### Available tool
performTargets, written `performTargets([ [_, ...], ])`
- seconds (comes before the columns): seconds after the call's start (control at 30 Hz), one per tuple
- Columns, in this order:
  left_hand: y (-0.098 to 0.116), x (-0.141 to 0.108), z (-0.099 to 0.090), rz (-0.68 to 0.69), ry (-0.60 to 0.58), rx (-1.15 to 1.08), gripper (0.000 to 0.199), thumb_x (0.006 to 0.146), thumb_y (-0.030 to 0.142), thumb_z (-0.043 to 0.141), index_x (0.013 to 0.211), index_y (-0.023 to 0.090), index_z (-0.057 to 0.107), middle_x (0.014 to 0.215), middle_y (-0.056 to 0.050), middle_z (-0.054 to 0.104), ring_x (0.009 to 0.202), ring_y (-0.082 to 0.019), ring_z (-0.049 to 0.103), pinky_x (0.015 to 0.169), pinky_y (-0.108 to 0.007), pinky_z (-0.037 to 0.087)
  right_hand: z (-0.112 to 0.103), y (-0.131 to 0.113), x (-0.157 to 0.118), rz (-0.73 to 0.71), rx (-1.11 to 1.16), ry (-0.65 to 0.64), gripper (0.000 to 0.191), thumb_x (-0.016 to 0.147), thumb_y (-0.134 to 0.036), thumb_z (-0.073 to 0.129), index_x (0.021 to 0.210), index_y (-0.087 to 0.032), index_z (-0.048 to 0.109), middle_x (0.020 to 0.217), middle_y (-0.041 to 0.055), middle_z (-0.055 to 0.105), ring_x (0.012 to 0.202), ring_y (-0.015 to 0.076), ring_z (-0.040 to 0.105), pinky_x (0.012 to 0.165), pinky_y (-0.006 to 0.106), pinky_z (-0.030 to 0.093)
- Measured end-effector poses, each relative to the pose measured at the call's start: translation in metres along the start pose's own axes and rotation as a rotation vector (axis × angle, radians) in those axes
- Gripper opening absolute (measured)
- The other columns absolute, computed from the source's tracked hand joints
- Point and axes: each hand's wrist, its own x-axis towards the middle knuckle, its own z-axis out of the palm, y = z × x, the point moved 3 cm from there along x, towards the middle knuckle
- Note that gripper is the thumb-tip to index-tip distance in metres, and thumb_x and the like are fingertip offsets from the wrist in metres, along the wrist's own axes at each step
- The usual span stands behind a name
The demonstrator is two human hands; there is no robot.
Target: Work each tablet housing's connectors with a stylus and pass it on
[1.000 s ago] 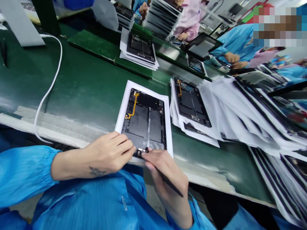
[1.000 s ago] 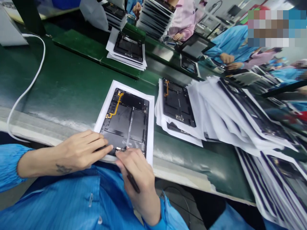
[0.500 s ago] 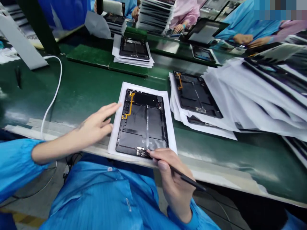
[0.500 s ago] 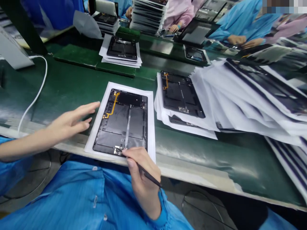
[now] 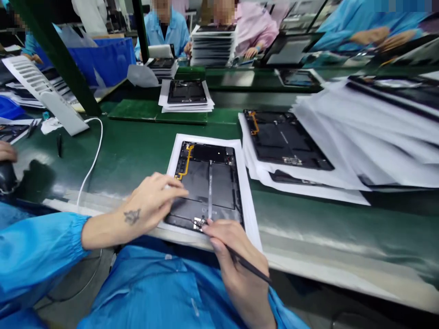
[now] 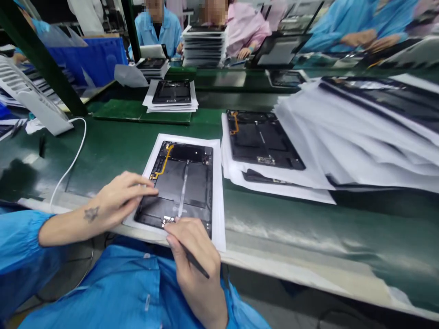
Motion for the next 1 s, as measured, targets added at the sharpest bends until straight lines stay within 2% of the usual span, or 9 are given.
performTargets([
  [0.1,0.018,-0.013,0.007,0.171,-0.015,0.103,0.029,0.098,0.007,0.043,0.115,0.015,0.066,0.105,-0.007,0.07,0.091,-0.017,0.062,0.079,-0.029,0.05,0.0,-0.001,0.005,0.039,-0.019,-0.041,0.019,0.096,-0.009,0.056,0.098,-0.022,0.069,0.09,0.0038,0.072,0.087,0.018,0.068,0.078,0.033,0.056],
  [0.17,0.024,-0.02,0.011,0.209,0.024,0.148,0.026,0.099,0.007,0.044,0.113,0.013,0.065,0.102,-0.008,0.07,0.09,-0.018,0.062,0.076,-0.029,0.049,0.001,-0.002,0.01,0.037,-0.029,-0.091,0.018,0.096,-0.01,0.056,0.097,-0.022,0.069,0.09,0.004,0.072,0.085,0.0184,0.068,0.076,0.033,0.056],
  [0.33,0.024,-0.03,0.019,0.248,0.075,0.2,0.029,0.098,0.006,0.044,0.118,0.012,0.064,0.107,-0.01,0.07,0.099,-0.021,0.062,0.082,-0.031,0.049,0.003,-0.003,0.017,0.015,-0.07,-0.159,0.016,0.097,-0.012,0.056,0.097,-0.022,0.069,0.087,0.0036,0.072,0.083,0.0183,0.069,0.074,0.032,0.056],
  [0.5,0.022,-0.032,0.025,0.252,0.105,0.208,0.031,0.099,0.008,0.041,0.12,0.012,0.063,0.105,-0.011,0.069,0.099,-0.022,0.06,0.084,-0.033,0.048,0.003,-0.003,0.015,0.033,-0.109,-0.185,0.017,0.096,-0.012,0.055,0.098,-0.022,0.07,0.089,0.0047,0.073,0.085,0.0202,0.07,0.076,0.035,0.056],
  [0.73,0.026,-0.025,0.021,0.278,0.0,0.27,0.032,0.1,0.009,0.04,0.124,0.012,0.06,0.1,-0.009,0.066,0.094,-0.021,0.059,0.083,-0.036,0.045,-0.001,0.0,0.011,0.057,-0.091,-0.218,0.02,0.095,-0.008,0.055,0.1,-0.022,0.069,0.093,0.0044,0.071,0.089,0.0189,0.068,0.08,0.034,0.054],
  [0.8,0.031,-0.022,0.021,0.315,-0.017,0.319,0.03,0.101,0.011,0.04,0.123,0.011,0.061,0.094,-0.008,0.065,0.089,-0.021,0.059,0.079,-0.036,0.046,-0.004,0.003,0.009,0.079,-0.068,-0.18,0.021,0.096,-0.009,0.055,0.101,-0.023,0.07,0.093,0.004,0.072,0.089,0.019,0.067,0.08,0.035,0.053],
  [0.9,0.03,-0.022,0.022,0.33,-0.046,0.311,0.031,0.098,0.01,0.046,0.124,0.011,0.062,0.092,-0.008,0.065,0.085,-0.02,0.061,0.078,-0.036,0.048,-0.011,0.007,0.005,0.125,-0.008,-0.036,0.022,0.098,-0.013,0.053,0.1,-0.024,0.072,0.091,0.0035,0.072,0.088,0.0194,0.065,0.079,0.035,0.052],
  [0.93,0.025,-0.022,0.021,0.295,-0.05,0.247,0.034,0.096,0.008,0.046,0.126,0.013,0.062,0.098,-0.009,0.067,0.091,-0.02,0.062,0.082,-0.036,0.05,-0.013,0.008,0.003,0.136,0.003,0.015,0.022,0.099,-0.015,0.052,0.1,-0.024,0.072,0.09,0.0035,0.071,0.088,0.0195,0.065,0.08,0.036,0.052],
  [1.0,0.01,-0.021,0.014,0.127,-0.008,0.041,0.044,0.094,0.005,0.043,0.13,0.02,0.063,0.121,-0.01,0.066,0.113,-0.021,0.062,0.096,-0.038,0.051,-0.017,0.01,0.002,0.151,0.011,0.092,0.022,0.099,-0.018,0.053,0.099,-0.025,0.073,0.087,0.0033,0.07,0.087,0.0196,0.064,0.082,0.037,0.052],
])
